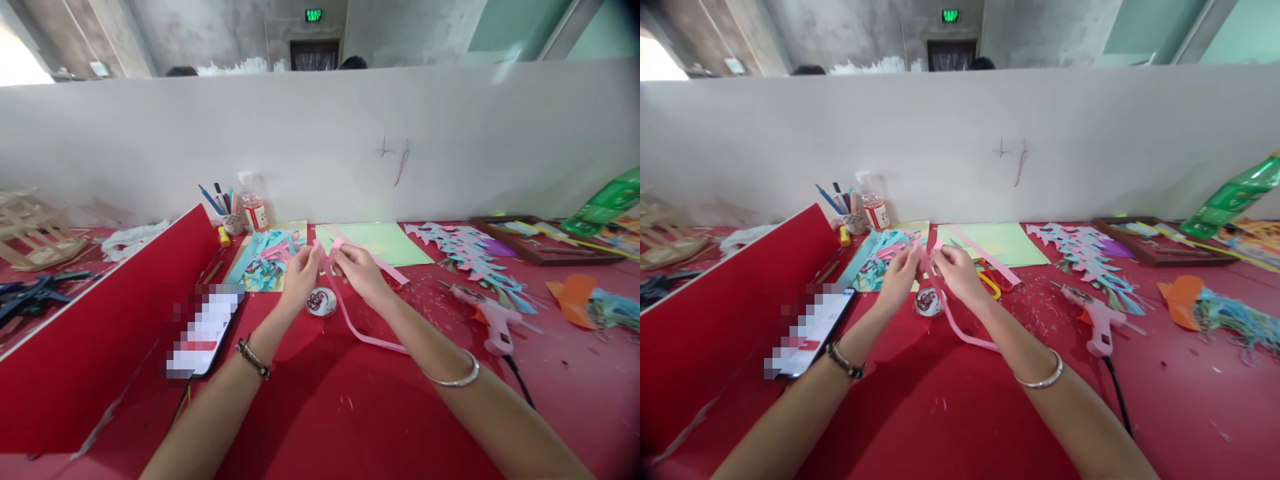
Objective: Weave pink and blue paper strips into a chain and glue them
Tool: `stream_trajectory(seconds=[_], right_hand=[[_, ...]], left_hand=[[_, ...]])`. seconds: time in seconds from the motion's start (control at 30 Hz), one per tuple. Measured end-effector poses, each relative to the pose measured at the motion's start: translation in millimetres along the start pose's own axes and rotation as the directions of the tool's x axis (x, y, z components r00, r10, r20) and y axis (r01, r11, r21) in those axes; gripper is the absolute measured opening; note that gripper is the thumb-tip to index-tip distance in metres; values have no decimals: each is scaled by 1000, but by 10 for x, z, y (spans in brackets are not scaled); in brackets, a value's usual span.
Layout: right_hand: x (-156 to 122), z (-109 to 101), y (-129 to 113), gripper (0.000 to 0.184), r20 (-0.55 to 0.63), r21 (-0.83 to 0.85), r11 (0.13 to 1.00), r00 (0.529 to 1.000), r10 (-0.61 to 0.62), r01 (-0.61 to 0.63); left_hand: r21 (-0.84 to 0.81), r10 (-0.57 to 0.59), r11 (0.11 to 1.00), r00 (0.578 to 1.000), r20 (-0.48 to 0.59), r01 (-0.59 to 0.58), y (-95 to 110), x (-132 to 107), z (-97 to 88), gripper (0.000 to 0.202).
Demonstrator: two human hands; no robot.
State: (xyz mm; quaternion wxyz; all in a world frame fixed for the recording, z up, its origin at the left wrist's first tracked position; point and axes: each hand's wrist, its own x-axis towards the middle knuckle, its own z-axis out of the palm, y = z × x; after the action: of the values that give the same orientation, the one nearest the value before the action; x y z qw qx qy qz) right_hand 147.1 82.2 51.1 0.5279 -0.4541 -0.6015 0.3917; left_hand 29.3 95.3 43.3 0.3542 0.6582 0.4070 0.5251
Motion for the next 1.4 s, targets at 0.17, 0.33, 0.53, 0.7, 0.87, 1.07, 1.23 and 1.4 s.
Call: stream_trajectory(seconds=[0.17,0.33,0.53,0.7,0.87,1.07,1.23,1.4], right_hand=[[19,-28,-3,29,-25,65,998,1000,9,-8],[11,-12,-23,34,7,-8,1000,1000,3,-3],[-21,15,-35,32,102,-112,992,994,-39,50],[-23,4,-31,29,113,-115,993,994,-5,18],[-9,-43,-45,30,95,-63,998,995,-1,7],[1,-41,-44,28,49,141,990,999,14,-20],[3,-39,-52,29,19,149,988,999,38,-40],[-16,-30,-82,28,21,-61,997,999,-41,42]], left_hand=[[68,55,996,998,42,-57,-10,-23,34,27],[131,108,986,994,-11,-106,-5,-37,4,29],[152,135,980,990,-49,-126,16,-63,13,31],[144,115,985,989,-98,-100,40,-51,-5,33],[112,55,993,992,-113,-42,9,-8,-32,35],[102,37,994,998,57,-43,-45,-36,35,33],[165,87,982,995,39,-92,-7,-42,25,22],[198,128,971,991,44,-134,15,-39,8,18]])
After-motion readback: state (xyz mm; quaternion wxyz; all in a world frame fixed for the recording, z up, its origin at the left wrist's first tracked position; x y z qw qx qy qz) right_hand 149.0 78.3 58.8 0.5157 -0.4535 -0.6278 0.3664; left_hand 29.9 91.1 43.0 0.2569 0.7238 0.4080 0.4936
